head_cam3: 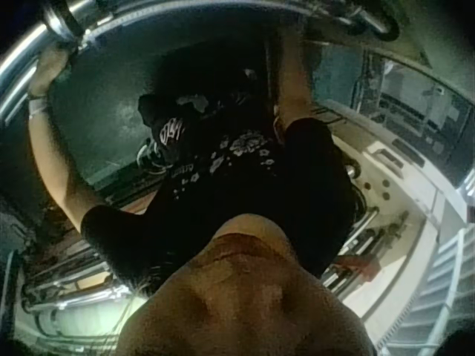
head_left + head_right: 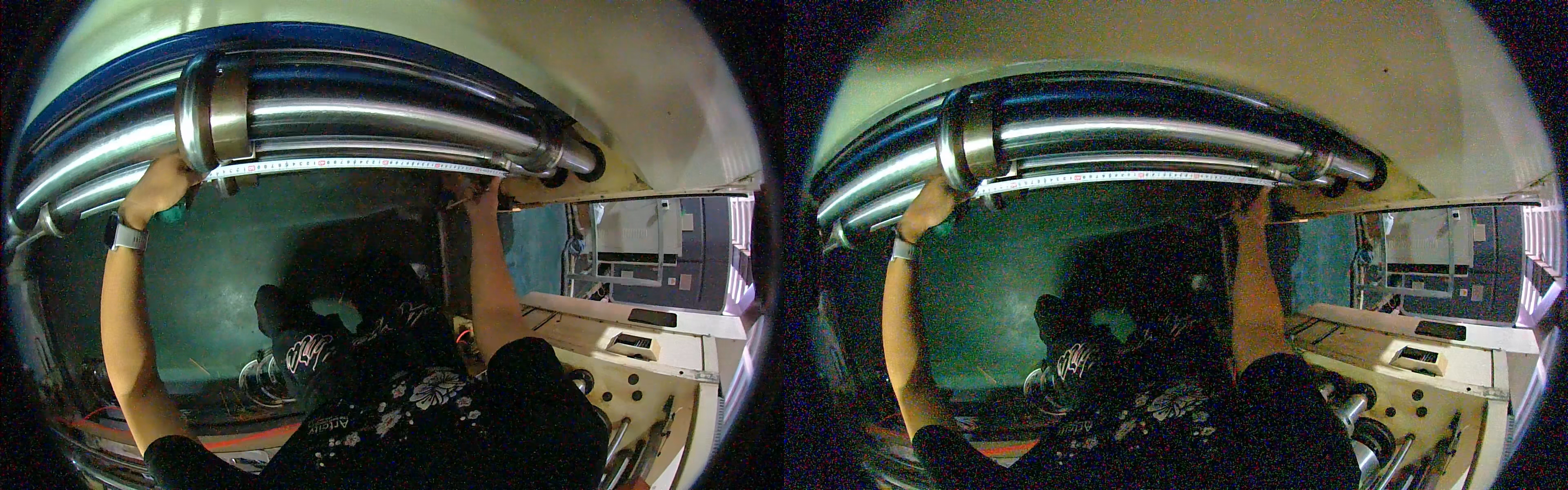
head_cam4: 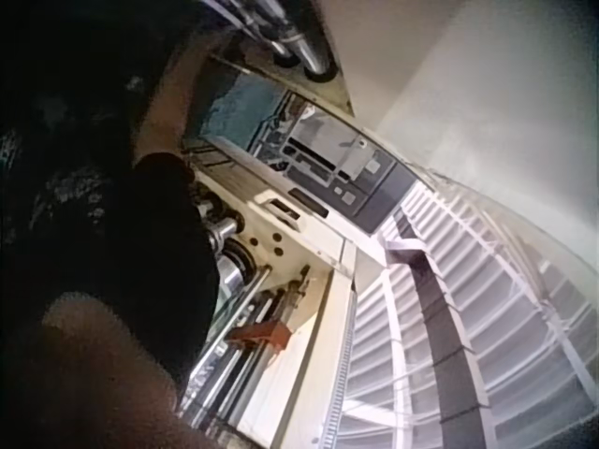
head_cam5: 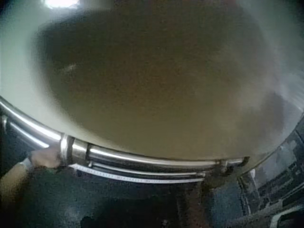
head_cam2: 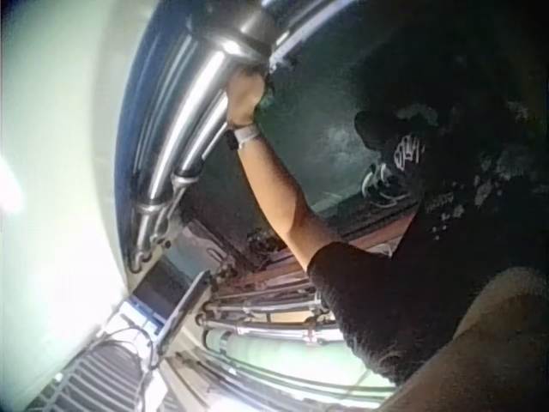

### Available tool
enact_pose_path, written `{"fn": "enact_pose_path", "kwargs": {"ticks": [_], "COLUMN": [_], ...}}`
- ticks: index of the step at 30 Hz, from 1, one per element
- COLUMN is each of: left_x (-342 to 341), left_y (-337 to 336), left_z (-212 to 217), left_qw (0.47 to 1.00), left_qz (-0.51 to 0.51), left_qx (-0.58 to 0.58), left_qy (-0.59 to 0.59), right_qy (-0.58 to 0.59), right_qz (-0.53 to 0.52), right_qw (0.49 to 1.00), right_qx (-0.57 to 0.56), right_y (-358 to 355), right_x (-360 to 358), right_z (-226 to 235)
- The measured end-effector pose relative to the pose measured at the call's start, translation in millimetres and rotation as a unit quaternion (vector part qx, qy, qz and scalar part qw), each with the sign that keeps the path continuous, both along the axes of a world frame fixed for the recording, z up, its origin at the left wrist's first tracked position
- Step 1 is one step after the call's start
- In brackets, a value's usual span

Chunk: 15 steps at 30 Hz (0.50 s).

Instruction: The person uses a tape measure to measure the length of several metal pipes mounted on a wall or rack. They repeatedly extend the tape measure, align it with the pipes, and appear to mark or note measurements.

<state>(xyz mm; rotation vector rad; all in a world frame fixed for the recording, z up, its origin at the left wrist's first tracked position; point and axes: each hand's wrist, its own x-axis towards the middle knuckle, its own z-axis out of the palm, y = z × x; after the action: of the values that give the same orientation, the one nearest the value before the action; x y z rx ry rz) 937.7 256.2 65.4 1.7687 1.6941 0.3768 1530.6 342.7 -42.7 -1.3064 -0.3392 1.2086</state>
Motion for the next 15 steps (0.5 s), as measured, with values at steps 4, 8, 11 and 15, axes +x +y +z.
{"fn": "enact_pose_path", "kwargs": {"ticks": [4, 8, 11, 15], "left_x": [3.9, 7.2, 4.2, -0.2], "left_y": [-1.7, -1.5, -3.1, -4.4], "left_z": [8.8, 7.8, 5.1, 2.7], "left_qw": [1.000, 1.000, 1.000, 1.000], "left_qz": [0.008, -0.007, 0.007, -0.007], "left_qx": [-0.024, 0.019, 0.001, -0.003], "left_qy": [0.009, -0.008, -0.007, -0.013], "right_qy": [-0.070, -0.221, -0.225, -0.185], "right_qz": [-0.017, -0.086, -0.074, -0.021], "right_qw": [0.992, 0.955, 0.953, 0.936], "right_qx": [0.106, 0.175, 0.190, 0.299], "right_y": [-21.1, -8.4, -5.1, 21.1], "right_x": [-15.2, -2.8, -7.5, 29.1], "right_z": [35.8, 43.1, 45.5, 19.1]}}
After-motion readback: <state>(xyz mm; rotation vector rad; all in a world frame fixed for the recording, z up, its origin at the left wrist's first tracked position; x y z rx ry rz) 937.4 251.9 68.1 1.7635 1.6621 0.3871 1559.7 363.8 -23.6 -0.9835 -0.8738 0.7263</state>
